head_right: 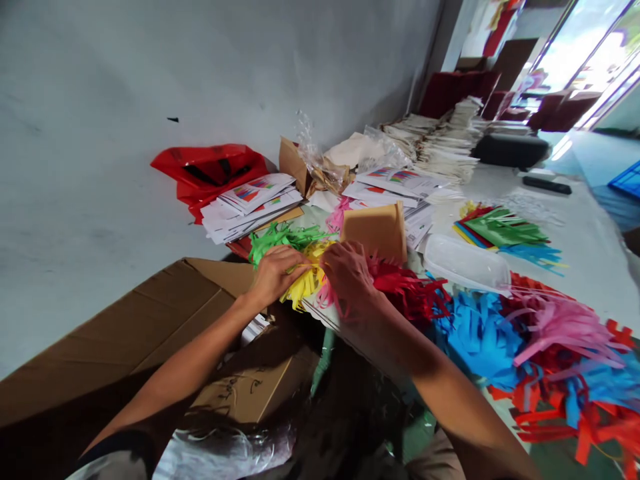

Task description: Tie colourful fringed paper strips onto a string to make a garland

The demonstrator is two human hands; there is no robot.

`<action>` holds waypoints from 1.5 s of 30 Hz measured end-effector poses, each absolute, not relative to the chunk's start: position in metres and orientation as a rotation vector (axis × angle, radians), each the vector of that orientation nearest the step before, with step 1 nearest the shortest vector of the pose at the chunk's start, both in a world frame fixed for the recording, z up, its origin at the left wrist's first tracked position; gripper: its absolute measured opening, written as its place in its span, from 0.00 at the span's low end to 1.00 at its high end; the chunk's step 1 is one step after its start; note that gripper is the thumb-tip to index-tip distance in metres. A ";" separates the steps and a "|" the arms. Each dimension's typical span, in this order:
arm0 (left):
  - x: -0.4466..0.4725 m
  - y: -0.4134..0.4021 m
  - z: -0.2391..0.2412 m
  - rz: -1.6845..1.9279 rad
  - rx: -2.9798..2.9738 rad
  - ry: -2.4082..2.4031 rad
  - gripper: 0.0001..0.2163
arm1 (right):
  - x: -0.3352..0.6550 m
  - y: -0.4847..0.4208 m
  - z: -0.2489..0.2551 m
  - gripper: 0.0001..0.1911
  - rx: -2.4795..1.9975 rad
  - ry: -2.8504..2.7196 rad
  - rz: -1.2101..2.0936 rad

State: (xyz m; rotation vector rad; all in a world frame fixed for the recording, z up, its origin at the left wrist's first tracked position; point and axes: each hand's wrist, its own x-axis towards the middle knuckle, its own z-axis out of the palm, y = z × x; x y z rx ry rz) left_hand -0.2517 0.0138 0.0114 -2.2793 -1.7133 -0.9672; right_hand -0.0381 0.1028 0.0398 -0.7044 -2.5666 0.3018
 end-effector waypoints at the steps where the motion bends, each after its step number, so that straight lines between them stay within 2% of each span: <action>1: -0.252 0.015 0.010 -0.983 -2.285 -1.715 0.15 | -0.039 0.102 0.039 0.13 -0.698 -2.572 0.305; 10: -0.260 0.019 0.005 -1.028 -2.295 -1.648 0.13 | -0.046 0.111 0.023 0.11 -0.629 -2.556 0.324; 16: -0.255 0.013 0.008 -1.448 -2.135 -1.754 0.14 | -0.054 0.118 0.012 0.08 -0.606 -2.339 0.465; 19: -0.251 0.007 0.006 -1.563 -1.882 -1.788 0.09 | -0.054 0.120 0.011 0.08 -0.627 -2.295 0.494; 26: -0.247 0.006 -0.015 -1.290 -1.924 -1.858 0.02 | -0.052 0.119 0.011 0.09 -0.595 -2.281 0.555; 31: -0.250 0.015 -0.017 -1.262 -1.940 -1.816 0.07 | -0.050 0.121 0.016 0.10 -0.622 -2.241 0.578; 37: -0.261 0.013 -0.015 -1.278 -1.964 -1.736 0.05 | -0.039 0.139 0.021 0.07 -0.752 -2.055 0.650; 41: -0.267 0.015 -0.020 -1.273 -1.896 -1.848 0.09 | -0.025 0.161 0.020 0.12 -0.872 -1.822 0.720; 45: -0.269 0.018 -0.022 -1.170 -1.885 -1.911 0.09 | -0.006 0.185 0.027 0.16 -0.897 -1.620 0.782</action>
